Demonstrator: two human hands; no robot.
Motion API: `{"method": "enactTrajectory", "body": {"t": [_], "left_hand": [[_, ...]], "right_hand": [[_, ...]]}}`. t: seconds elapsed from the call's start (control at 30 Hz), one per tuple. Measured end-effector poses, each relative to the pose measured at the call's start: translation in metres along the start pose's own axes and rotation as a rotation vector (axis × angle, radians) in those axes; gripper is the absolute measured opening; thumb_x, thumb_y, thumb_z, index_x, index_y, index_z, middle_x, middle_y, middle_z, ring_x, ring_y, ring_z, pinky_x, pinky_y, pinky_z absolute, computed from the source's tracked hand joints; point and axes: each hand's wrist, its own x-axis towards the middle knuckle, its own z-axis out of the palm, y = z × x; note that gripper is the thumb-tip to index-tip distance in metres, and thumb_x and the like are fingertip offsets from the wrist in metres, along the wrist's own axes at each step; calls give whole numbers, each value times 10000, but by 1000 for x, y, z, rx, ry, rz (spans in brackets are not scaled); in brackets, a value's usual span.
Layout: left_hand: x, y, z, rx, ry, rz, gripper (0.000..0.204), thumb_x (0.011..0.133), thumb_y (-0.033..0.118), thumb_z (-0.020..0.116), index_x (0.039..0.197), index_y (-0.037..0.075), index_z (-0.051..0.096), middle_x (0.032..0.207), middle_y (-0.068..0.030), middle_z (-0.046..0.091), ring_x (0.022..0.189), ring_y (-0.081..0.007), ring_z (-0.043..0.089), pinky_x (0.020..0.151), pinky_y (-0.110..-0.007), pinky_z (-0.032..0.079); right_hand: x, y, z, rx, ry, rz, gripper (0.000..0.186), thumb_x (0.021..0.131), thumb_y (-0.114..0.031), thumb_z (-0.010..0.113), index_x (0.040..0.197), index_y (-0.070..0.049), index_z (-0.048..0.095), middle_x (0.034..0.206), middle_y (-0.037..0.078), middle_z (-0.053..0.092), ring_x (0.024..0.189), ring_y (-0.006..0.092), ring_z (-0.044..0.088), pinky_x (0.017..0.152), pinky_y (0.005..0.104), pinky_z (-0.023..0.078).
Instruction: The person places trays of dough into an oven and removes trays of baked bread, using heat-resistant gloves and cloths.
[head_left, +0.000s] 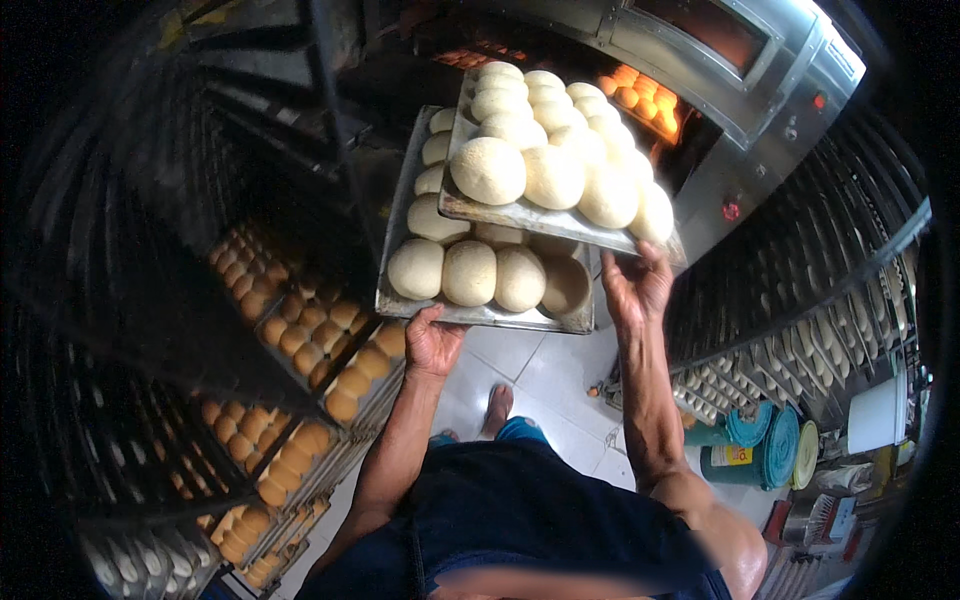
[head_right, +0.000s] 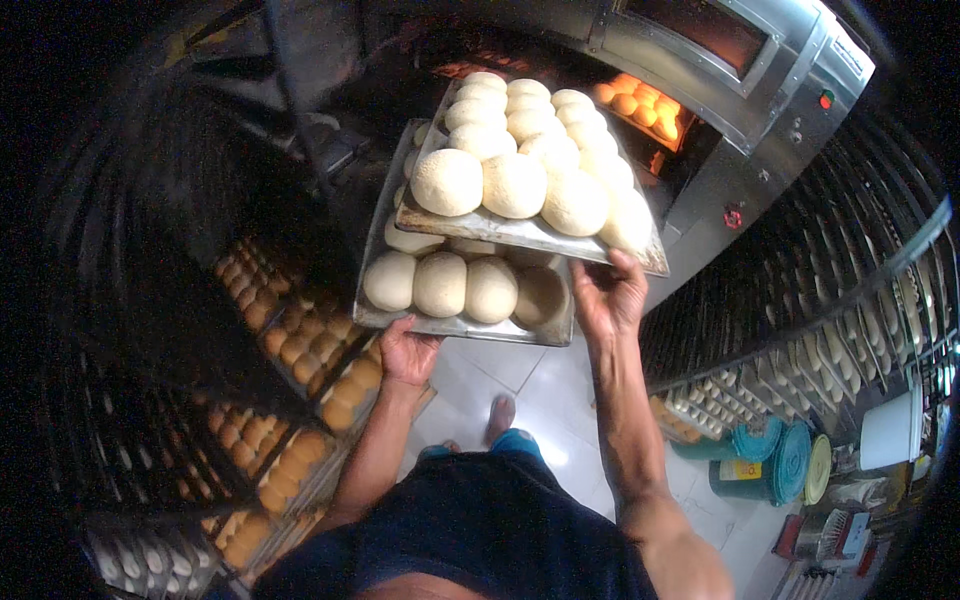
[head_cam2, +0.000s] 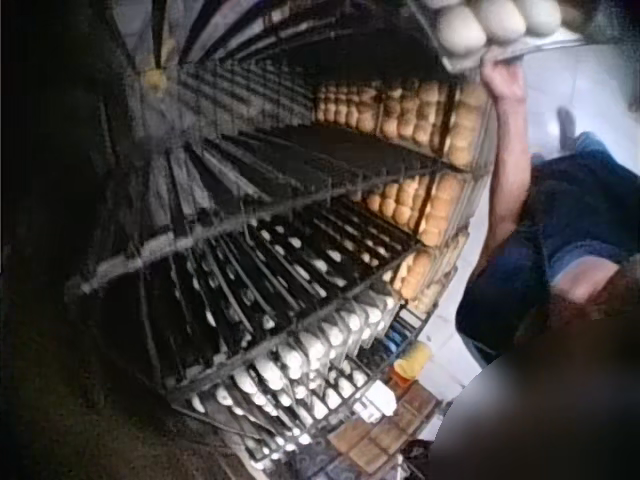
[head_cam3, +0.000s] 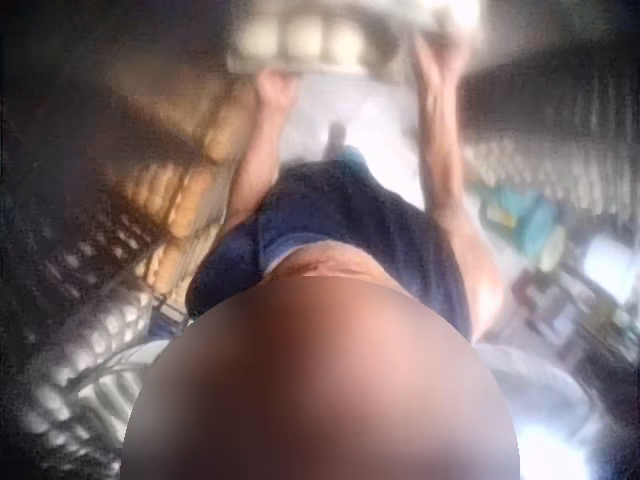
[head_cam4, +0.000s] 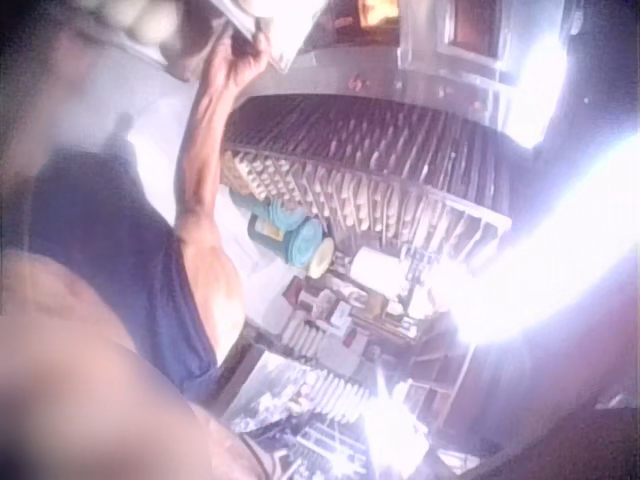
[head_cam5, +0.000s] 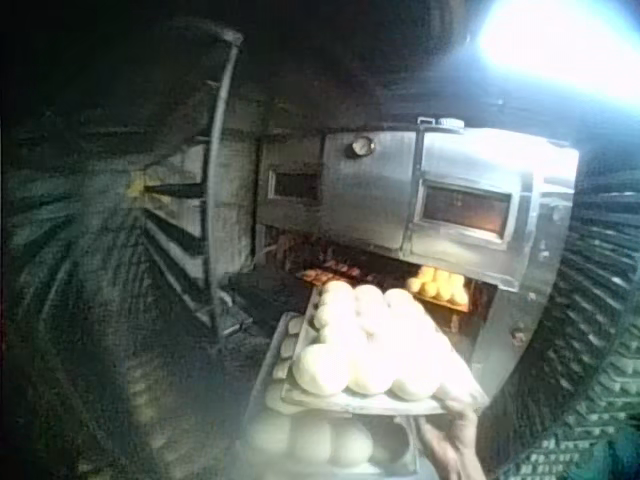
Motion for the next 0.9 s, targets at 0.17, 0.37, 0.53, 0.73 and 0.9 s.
{"method": "enactTrajectory", "body": {"t": [0.17, 0.37, 0.53, 0.73, 0.9], "left_hand": [[100, 12, 2, 106, -30, 113, 507, 762, 38, 551, 1258, 15, 450, 1254, -152, 532, 1164, -312, 514, 948, -516, 461], [189, 7, 19, 96, 59, 254, 534, 750, 33, 567, 1271, 20, 447, 1262, -155, 532, 1178, -321, 504, 962, -535, 442], [231, 18, 21, 106, 155, 395, 572, 747, 30, 586, 1300, 28, 438, 1296, -149, 513, 1209, -312, 480, 1018, -547, 381], [263, 38, 23, 137, 171, 468, 577, 758, 38, 579, 1314, 13, 425, 1318, -159, 493, 1232, -318, 457, 1032, -547, 358], [285, 56, 11, 84, 187, 487, 564, 761, 48, 579, 1305, 9, 434, 1314, -165, 499, 1244, -321, 447, 1061, -540, 318]], "right_hand": [[164, 22, 5, 5, -72, 60, 369, 718, 84, 555, 1082, 23, 549, 1131, 147, 588, 1115, 301, 536, 1026, 533, 401], [342, 45, 17, 75, -147, 100, 439, 720, 89, 502, 1155, 50, 458, 1232, 198, 487, 1201, 376, 442, 1065, 591, 329], [468, 75, 9, 156, -122, 71, 504, 781, 74, 458, 1269, 47, 338, 1306, 250, 380, 1234, 420, 392, 1068, 585, 325], [577, 101, -7, 121, -8, 16, 482, 801, 66, 415, 1278, 42, 346, 1295, 229, 401, 1237, 392, 395, 1068, 590, 314], [641, 100, -15, -35, 21, 5, 392, 880, 7, 362, 1269, 56, 362, 1264, 252, 413, 1191, 396, 426, 1033, 567, 371]]}}
